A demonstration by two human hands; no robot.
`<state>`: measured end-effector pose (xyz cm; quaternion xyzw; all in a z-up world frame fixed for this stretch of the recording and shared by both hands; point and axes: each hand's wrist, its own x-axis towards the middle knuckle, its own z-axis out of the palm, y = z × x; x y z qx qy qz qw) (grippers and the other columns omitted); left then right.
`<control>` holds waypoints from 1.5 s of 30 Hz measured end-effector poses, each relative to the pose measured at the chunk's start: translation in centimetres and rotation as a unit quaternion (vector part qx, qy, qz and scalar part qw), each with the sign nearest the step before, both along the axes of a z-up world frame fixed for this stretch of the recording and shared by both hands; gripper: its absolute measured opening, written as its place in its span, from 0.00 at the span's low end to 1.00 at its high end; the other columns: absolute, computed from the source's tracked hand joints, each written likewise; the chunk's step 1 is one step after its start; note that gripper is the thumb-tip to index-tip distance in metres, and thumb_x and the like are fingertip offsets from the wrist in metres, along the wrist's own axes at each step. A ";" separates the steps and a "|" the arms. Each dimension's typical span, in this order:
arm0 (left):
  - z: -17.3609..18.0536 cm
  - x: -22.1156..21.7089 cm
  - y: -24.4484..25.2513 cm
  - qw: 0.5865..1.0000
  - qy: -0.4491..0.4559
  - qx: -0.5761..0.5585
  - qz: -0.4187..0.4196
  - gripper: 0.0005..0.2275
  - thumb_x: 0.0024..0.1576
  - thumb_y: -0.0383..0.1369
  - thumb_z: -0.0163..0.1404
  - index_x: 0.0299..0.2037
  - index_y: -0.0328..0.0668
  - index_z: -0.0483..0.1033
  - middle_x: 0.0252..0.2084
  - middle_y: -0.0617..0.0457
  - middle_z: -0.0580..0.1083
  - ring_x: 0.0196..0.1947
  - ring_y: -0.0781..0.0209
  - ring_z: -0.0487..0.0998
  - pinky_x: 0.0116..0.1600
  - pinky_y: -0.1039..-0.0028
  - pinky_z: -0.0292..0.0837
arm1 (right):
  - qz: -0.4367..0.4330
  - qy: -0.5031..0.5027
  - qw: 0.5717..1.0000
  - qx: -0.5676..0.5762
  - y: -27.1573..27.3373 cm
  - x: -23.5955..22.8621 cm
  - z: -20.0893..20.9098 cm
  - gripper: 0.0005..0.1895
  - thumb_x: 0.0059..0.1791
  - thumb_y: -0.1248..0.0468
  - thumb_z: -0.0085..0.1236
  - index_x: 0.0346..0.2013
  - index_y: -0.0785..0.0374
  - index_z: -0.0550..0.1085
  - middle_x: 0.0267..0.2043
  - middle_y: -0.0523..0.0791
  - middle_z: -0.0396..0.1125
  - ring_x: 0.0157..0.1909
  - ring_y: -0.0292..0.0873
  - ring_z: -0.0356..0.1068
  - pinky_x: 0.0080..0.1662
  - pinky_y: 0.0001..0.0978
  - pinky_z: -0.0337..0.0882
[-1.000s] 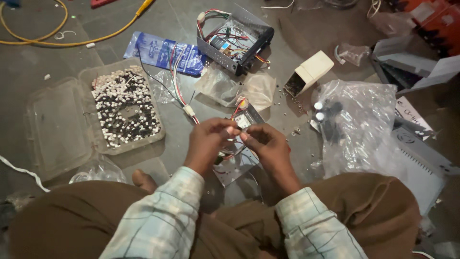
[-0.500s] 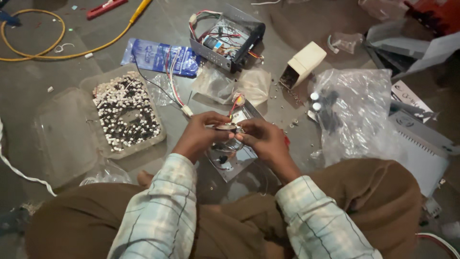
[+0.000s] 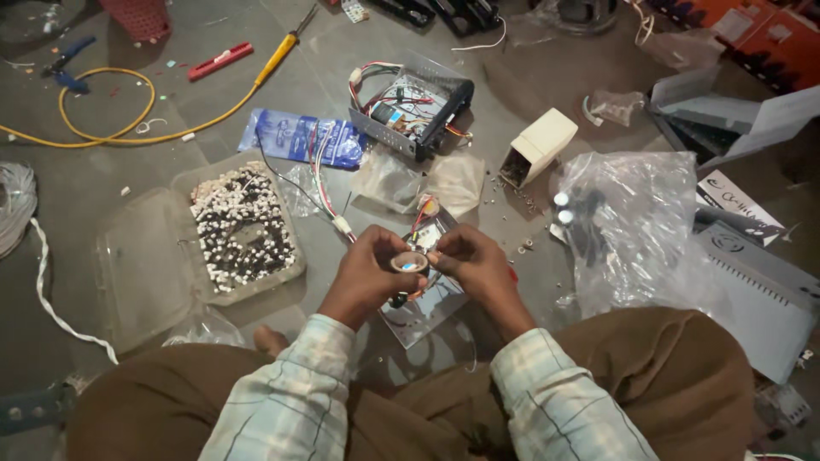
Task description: The person sits on the floor and assembles an electronic device by connecting wires to a circuit board and inserting small white plastic components into a metal housing. The person handles wires, a circuit board, and a metal casing while working on the floor.
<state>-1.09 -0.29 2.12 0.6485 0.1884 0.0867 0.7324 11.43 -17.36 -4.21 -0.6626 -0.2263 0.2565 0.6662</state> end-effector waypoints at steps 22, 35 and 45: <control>-1.8 0.1 -0.5 0.998 -0.029 -0.013 0.060 0.12 0.54 0.31 0.62 0.43 0.34 0.79 0.39 0.50 0.81 0.37 0.67 0.81 0.43 0.77 0.78 | -0.040 -0.058 0.995 -0.074 0.7 -1.2 1.2 0.06 0.46 0.70 0.66 0.36 0.66 0.77 0.33 0.43 0.74 0.37 0.34 0.73 0.41 0.26 0.72; -7.8 2.6 0.7 0.988 0.028 -0.149 -0.038 0.11 0.59 0.32 0.58 0.45 0.29 0.82 0.35 0.51 0.79 0.29 0.66 0.76 0.32 0.75 0.72 | 0.008 -0.068 0.998 -0.009 0.5 -0.8 1.1 0.07 0.47 0.73 0.64 0.40 0.69 0.78 0.39 0.45 0.76 0.43 0.38 0.75 0.47 0.30 0.74; -7.7 3.3 -1.1 0.994 -0.043 -0.002 0.096 0.09 0.61 0.30 0.50 0.44 0.34 0.80 0.40 0.51 0.82 0.41 0.64 0.81 0.48 0.75 0.74 | -0.058 -0.109 0.992 -0.041 0.4 -4.0 5.5 0.09 0.52 0.72 0.50 0.45 0.64 0.76 0.43 0.45 0.73 0.44 0.37 0.72 0.46 0.30 0.73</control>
